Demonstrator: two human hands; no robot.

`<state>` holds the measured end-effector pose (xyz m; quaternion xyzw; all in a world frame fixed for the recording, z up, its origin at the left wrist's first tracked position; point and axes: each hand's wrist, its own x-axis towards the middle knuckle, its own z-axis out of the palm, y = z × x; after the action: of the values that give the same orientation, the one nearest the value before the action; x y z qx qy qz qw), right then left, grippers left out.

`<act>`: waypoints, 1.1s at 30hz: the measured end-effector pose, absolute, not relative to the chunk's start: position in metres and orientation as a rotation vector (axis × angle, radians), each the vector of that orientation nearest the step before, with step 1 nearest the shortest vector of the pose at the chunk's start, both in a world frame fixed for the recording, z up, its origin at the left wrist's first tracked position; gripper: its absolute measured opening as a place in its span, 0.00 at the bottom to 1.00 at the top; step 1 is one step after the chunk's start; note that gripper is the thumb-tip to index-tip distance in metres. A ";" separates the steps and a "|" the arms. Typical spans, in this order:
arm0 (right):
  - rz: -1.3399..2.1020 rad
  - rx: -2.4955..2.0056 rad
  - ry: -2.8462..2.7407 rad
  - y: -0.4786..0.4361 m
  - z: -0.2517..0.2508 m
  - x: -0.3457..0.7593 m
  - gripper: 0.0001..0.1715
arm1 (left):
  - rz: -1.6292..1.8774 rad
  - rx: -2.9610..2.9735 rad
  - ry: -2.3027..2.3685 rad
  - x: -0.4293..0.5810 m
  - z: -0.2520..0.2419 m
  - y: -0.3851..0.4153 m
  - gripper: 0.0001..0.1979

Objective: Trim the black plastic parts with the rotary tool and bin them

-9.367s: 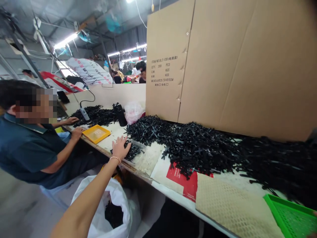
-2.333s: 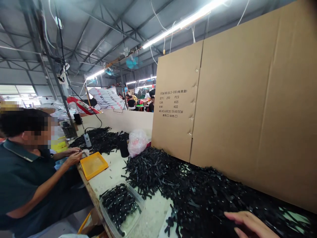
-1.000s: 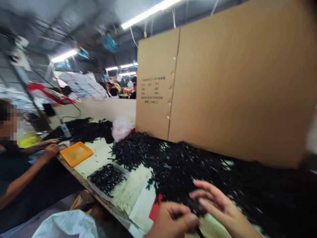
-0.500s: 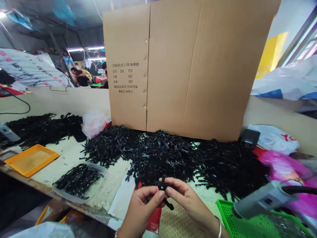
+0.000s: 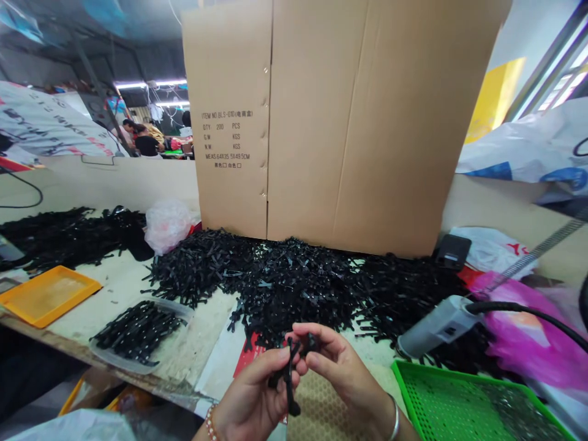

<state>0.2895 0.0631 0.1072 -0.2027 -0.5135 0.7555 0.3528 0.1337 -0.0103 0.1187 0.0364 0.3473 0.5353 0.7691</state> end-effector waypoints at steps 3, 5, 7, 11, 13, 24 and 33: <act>1.829 -0.628 -1.368 0.066 0.109 0.293 0.20 | 1.112 0.094 0.698 0.130 0.119 -0.010 0.09; 1.793 -0.703 -1.369 0.069 0.112 0.294 0.20 | 1.105 0.218 0.747 0.128 0.122 -0.010 0.10; 1.769 -0.753 -1.323 0.073 0.114 0.295 0.21 | 1.083 0.373 0.829 0.127 0.126 -0.012 0.11; 1.762 -0.780 -1.276 0.076 0.117 0.294 0.27 | 1.022 0.598 0.953 0.127 0.133 -0.016 0.14; 1.777 -0.780 -1.328 0.074 0.120 0.292 0.27 | 1.009 0.645 1.002 0.130 0.134 -0.018 0.16; 1.804 -0.773 -1.369 0.071 0.125 0.290 0.24 | 1.013 0.675 1.060 0.138 0.129 -0.018 0.18; 1.912 -0.763 -1.311 0.074 0.128 0.288 0.26 | 0.976 0.663 1.083 0.137 0.128 -0.015 0.17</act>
<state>0.2881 0.0740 0.1277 -0.2938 -0.5045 0.7358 0.3432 0.1368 -0.0147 0.1282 0.2974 0.4853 0.4376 0.6961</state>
